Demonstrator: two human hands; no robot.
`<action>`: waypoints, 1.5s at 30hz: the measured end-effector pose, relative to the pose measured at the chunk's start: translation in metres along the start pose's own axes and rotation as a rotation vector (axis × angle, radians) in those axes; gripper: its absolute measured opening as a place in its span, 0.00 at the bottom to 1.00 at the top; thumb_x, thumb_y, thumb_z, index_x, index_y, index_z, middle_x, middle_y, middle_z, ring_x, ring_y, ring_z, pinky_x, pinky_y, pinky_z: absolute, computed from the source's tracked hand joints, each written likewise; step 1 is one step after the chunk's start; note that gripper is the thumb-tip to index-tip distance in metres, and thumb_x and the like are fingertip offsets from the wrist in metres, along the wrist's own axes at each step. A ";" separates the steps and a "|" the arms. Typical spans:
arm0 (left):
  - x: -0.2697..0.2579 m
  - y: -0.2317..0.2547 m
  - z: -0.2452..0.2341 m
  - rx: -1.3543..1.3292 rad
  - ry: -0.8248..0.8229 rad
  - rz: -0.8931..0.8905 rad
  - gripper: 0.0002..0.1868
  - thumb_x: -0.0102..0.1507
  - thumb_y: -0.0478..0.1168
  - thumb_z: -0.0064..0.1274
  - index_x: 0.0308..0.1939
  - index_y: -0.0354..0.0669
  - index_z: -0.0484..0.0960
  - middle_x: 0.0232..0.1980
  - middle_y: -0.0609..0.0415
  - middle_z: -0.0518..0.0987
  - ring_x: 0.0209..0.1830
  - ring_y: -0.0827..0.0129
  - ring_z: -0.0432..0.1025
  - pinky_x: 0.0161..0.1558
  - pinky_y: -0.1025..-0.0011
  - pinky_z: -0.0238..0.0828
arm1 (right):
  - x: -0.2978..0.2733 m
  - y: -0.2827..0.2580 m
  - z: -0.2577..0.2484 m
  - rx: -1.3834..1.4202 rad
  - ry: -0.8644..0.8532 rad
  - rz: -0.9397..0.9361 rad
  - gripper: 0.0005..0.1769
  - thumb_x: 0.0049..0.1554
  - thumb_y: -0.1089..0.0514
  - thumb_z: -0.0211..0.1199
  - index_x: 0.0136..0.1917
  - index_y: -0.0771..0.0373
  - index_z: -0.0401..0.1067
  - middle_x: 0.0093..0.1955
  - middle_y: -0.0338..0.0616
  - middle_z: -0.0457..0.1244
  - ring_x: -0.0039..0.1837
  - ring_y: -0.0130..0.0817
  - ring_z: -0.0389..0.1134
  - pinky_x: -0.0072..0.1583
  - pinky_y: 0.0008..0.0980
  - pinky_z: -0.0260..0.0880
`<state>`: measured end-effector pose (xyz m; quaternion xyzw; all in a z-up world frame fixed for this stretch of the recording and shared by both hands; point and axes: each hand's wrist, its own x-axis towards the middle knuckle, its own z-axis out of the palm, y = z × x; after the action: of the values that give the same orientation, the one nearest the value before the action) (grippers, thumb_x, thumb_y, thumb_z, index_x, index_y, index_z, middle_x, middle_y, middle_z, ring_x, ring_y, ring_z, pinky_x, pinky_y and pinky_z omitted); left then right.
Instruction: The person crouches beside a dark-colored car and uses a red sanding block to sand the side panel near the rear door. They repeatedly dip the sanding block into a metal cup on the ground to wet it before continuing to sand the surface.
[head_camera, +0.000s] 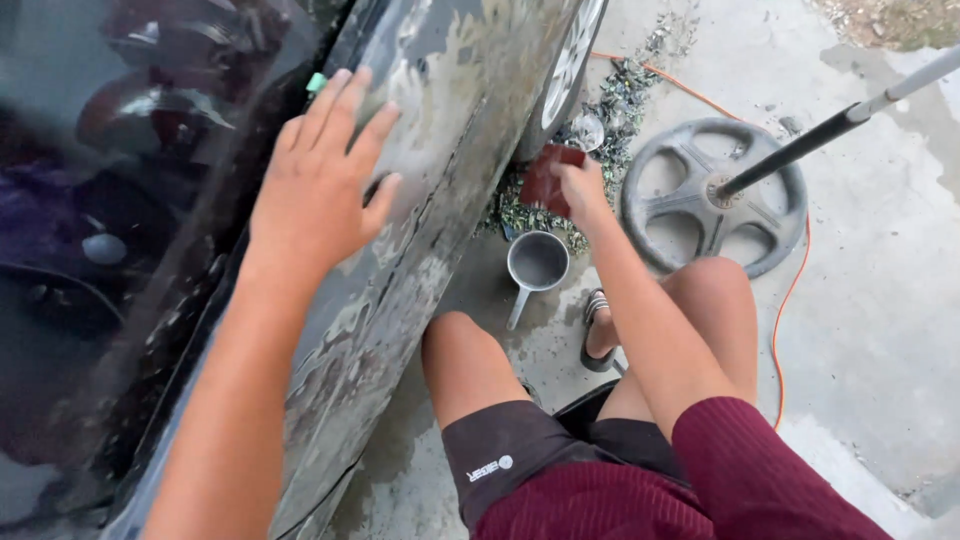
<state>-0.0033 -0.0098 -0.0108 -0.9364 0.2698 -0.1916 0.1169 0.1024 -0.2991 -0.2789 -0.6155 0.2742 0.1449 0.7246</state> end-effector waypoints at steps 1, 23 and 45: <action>0.002 0.001 -0.001 -0.007 -0.018 -0.005 0.33 0.66 0.52 0.59 0.74 0.45 0.76 0.81 0.44 0.61 0.81 0.56 0.55 0.66 0.59 0.64 | 0.038 0.046 -0.013 -0.006 -0.004 0.018 0.13 0.58 0.66 0.56 0.58 0.63 0.69 0.48 0.48 0.67 0.49 0.45 0.73 0.50 0.44 0.79; -0.008 0.000 0.006 0.093 -0.282 0.042 0.38 0.73 0.65 0.59 0.71 0.34 0.79 0.71 0.09 0.74 0.66 0.08 0.78 0.67 0.24 0.82 | 0.274 0.444 -0.042 -0.978 -0.161 0.283 0.23 0.57 0.49 0.59 0.62 0.62 0.66 0.59 0.61 0.67 0.63 0.64 0.66 0.62 0.50 0.65; 0.015 0.015 -0.009 0.328 -0.137 -0.018 0.31 0.71 0.65 0.53 0.74 0.60 0.78 0.81 0.52 0.66 0.80 0.68 0.62 0.56 0.73 0.63 | 0.237 0.334 -0.056 -0.445 -0.022 0.402 0.11 0.46 0.63 0.45 0.39 0.72 0.65 0.38 0.56 0.61 0.41 0.48 0.62 0.41 0.51 0.62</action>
<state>-0.0020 -0.0310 -0.0034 -0.9179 0.2181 -0.1700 0.2845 0.0991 -0.3172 -0.6919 -0.6908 0.3442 0.3487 0.5318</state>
